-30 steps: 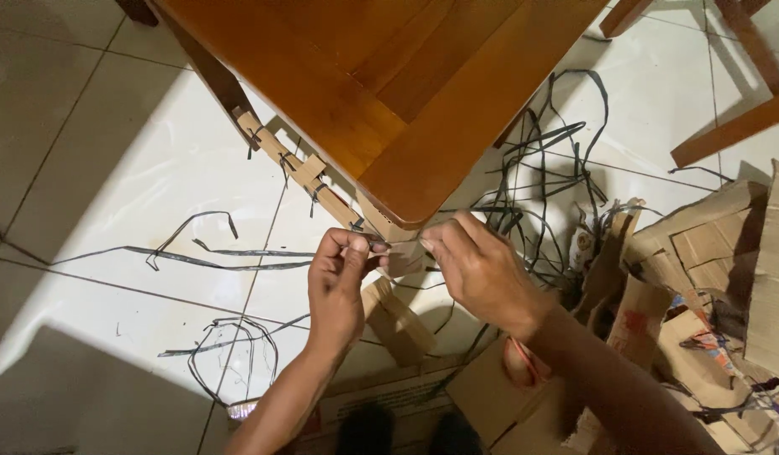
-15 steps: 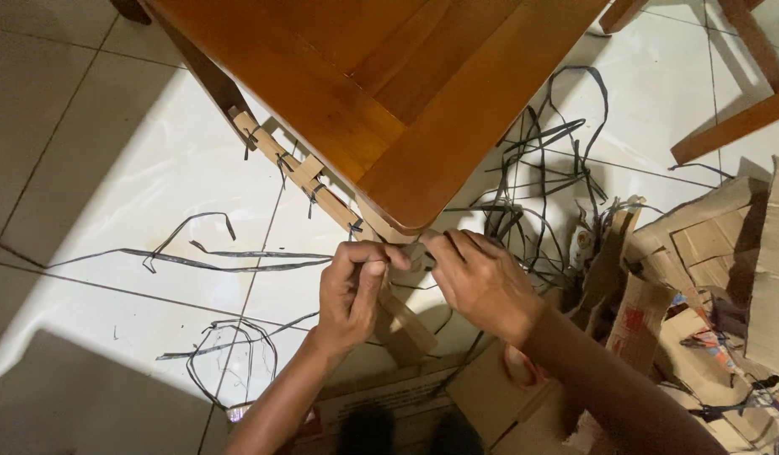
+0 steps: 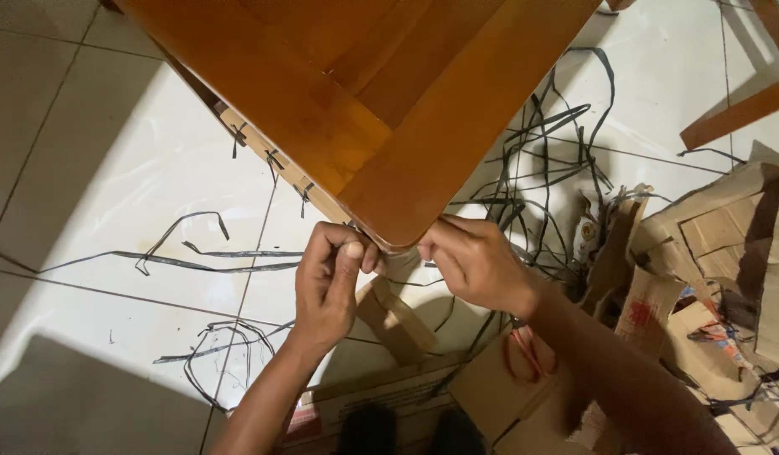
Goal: Wrapping wooden chair legs with cardboard and securing them with plastic ties
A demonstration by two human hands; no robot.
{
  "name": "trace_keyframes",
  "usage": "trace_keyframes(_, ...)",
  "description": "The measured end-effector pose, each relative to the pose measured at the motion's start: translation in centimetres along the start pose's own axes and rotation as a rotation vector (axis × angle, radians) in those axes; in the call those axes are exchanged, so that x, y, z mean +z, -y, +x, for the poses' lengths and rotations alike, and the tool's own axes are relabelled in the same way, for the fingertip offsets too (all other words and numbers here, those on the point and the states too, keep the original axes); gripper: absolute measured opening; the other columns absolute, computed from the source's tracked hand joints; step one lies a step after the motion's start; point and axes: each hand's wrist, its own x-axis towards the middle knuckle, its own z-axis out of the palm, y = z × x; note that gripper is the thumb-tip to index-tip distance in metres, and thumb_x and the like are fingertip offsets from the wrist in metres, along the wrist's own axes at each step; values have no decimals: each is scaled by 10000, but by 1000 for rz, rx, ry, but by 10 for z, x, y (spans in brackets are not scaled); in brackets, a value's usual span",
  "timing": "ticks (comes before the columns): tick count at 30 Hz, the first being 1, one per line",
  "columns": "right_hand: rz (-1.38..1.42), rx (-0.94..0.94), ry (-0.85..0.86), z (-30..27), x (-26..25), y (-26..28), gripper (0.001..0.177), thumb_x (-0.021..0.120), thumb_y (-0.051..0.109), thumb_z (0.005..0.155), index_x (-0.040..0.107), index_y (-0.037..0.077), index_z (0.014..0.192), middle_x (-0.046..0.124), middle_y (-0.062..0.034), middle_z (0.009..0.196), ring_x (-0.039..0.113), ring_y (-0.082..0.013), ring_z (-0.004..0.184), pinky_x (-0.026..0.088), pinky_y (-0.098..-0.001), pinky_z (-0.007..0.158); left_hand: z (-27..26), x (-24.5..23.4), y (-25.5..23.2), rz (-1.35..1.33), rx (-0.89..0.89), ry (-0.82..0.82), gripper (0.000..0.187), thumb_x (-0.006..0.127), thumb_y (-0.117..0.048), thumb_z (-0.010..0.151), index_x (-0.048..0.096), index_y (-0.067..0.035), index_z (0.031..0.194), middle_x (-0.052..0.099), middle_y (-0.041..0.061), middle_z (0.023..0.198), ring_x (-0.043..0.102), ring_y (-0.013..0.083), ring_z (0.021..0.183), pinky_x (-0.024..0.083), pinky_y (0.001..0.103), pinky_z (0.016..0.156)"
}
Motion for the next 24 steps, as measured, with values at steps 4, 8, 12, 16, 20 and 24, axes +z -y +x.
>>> trace_keyframes(4,251,197,8,-2,6,-10,241,498,9,955,629,75,763,628,-128,594,607,-327,532,496,-422,524,-4,-3,6,-42,-20,-30,201,429,-155,1092,503,-27,956,576,84,711,596,218,693,515,405,718)
trace_keyframes(8,464,369,42,-1,1,-3,242,469,-22,931,634,49,769,558,-74,567,489,-170,590,469,-383,547,-14,-3,3,114,150,37,176,491,-151,1050,577,-47,938,664,120,766,673,324,762,527,507,835)
trace_keyframes(12,494,426,52,-1,1,2,263,457,-3,939,648,38,764,552,-61,553,490,-158,588,452,-362,540,-12,8,-24,239,256,100,146,498,-96,1030,603,-39,945,695,145,766,718,382,778,568,582,863)
trace_keyframes(16,429,558,107,-5,1,3,182,501,25,919,617,54,781,512,14,591,390,-111,498,326,-275,472,-15,19,-49,311,77,94,51,527,-53,1001,532,-42,952,681,98,850,719,266,940,563,392,886)
trace_keyframes(20,517,598,73,-8,4,-1,198,486,8,915,620,33,771,536,9,624,426,-104,533,358,-260,496,-16,21,-52,198,-103,23,90,515,-99,1027,528,-24,979,762,135,1045,589,142,705,519,273,651)
trace_keyframes(24,647,526,31,-8,7,-3,304,403,11,1006,623,33,797,490,-12,549,412,-99,560,409,-293,548,-9,10,-29,158,70,-22,163,522,-61,1018,610,21,908,674,121,658,654,272,611,574,466,689)
